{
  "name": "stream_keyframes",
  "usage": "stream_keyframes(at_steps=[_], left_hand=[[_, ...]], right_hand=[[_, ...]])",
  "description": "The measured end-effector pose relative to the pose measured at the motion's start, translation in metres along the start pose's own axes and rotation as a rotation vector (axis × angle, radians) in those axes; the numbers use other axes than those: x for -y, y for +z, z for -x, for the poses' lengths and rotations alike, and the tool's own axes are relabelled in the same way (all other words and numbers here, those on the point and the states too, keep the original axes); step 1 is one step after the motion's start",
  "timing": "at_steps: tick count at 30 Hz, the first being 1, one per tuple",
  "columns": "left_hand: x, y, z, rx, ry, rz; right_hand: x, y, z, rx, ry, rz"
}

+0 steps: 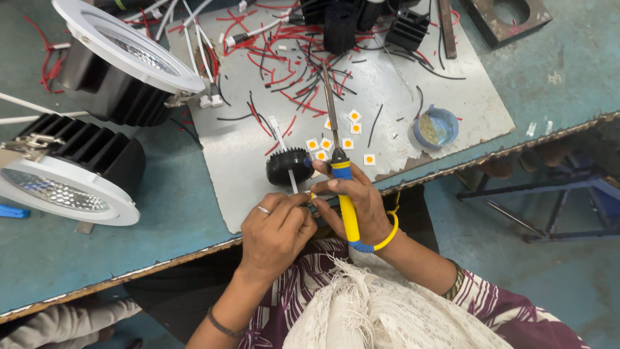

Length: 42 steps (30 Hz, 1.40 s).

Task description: The person solders small LED chips and wires onto black heat-sink housings for round LED downlight fixtures. They hold a soldering iron in one hand, feed solder, dip parts in a small container, and set finished assemblies aside with other completed downlights on the workbench.

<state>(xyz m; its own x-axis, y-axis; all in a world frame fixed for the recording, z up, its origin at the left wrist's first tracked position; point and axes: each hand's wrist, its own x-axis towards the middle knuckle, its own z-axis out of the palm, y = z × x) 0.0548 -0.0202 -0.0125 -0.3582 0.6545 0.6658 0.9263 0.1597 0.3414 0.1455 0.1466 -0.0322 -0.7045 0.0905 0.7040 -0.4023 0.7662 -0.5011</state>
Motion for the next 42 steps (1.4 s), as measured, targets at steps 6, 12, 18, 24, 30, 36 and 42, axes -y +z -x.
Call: stream_keyframes(at_steps=[6, 12, 18, 24, 30, 36, 42], left_hand=[[-0.001, 0.0, -0.004, -0.003, -0.042, 0.004], [-0.001, 0.002, -0.004, -0.029, -0.037, -0.008], [-0.001, 0.005, -0.004, -0.05, -0.058, -0.007], [-0.002, 0.007, -0.003, -0.071, -0.072, 0.0], [-0.003, 0.006, -0.002, -0.061, -0.08, -0.001], [-0.003, 0.009, 0.004, -0.015, -0.091, -0.014], [-0.003, 0.019, 0.003, -0.049, -0.087, -0.063]], right_hand=[[-0.006, 0.001, 0.004, -0.004, -0.013, -0.034], [-0.024, -0.016, 0.026, -0.119, 0.026, -0.011], [-0.065, -0.072, 0.035, -0.31, 0.076, 0.181], [-0.08, -0.11, 0.046, -0.319, 0.252, 0.345], [-0.096, -0.11, 0.04, -0.336, 0.275, 0.293], [-0.099, -0.104, 0.042, -0.4, 0.384, 0.174], [-0.084, -0.098, 0.035, -0.387, 0.444, 0.197]])
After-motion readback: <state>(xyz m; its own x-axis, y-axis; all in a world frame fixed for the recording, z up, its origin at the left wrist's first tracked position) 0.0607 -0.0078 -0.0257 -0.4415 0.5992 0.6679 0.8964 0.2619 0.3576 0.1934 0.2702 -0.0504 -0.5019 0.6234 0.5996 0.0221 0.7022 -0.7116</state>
